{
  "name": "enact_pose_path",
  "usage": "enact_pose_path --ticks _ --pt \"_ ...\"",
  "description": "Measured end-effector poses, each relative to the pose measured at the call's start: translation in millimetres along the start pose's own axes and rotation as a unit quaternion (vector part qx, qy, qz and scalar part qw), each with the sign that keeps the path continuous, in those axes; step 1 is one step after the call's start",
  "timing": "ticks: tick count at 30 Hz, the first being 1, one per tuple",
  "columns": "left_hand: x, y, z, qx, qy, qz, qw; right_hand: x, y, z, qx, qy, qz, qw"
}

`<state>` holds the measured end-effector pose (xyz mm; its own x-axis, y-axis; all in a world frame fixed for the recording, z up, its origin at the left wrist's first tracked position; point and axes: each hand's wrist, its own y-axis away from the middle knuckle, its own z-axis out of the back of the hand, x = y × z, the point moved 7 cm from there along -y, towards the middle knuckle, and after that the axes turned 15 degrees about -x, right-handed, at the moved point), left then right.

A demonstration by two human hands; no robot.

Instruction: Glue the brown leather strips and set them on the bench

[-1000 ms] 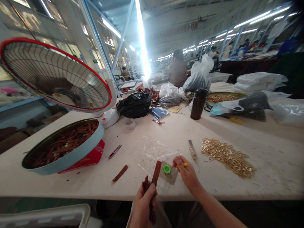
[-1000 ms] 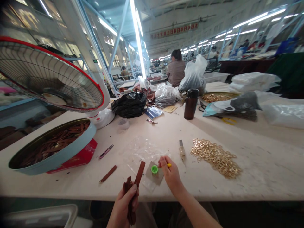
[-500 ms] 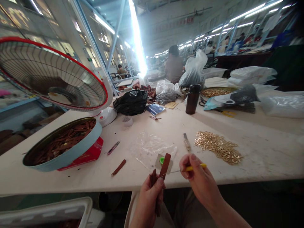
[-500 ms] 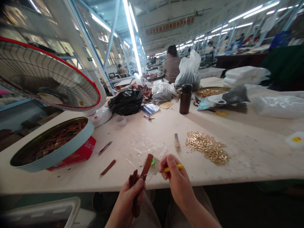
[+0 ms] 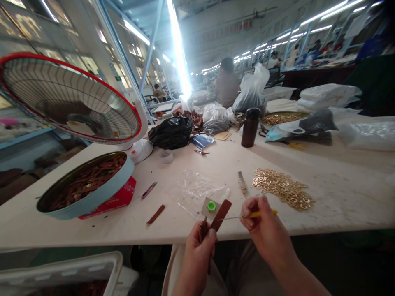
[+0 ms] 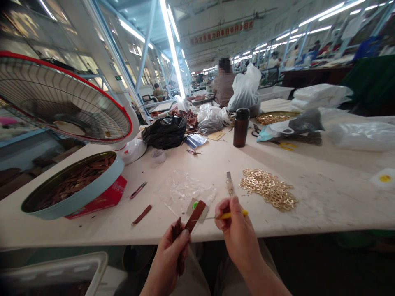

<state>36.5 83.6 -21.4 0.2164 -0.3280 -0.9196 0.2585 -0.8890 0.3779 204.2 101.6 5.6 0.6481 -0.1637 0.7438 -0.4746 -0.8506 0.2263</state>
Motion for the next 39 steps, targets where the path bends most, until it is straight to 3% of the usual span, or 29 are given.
enact_pose_path --ticks 3,6,12,15,25,31,39 --pt "5 -4 3.9 -0.006 -0.003 0.007 1.000 13 -3 5 -0.006 0.006 0.033 0.999" --pt "7 -5 6.1 -0.001 -0.001 0.020 1.000 15 7 6 0.018 0.118 0.101 0.988" --pt "5 2 2.7 0.041 -0.009 0.026 0.999 -24 29 -18 0.206 0.343 0.116 0.909" --pt "4 1 5.1 0.050 -0.030 0.018 0.998 -32 27 -26 0.226 0.379 0.130 0.888" --pt "0 -8 10.2 0.054 -0.047 0.025 0.997 -40 25 -37 0.231 0.376 0.106 0.891" --pt "9 -16 16.4 0.071 -0.023 0.051 0.996 -46 21 -38 0.235 0.368 0.085 0.896" --pt "-2 -13 23.4 0.039 -0.025 -0.041 0.998 -65 35 -42 0.285 0.359 0.018 0.889"
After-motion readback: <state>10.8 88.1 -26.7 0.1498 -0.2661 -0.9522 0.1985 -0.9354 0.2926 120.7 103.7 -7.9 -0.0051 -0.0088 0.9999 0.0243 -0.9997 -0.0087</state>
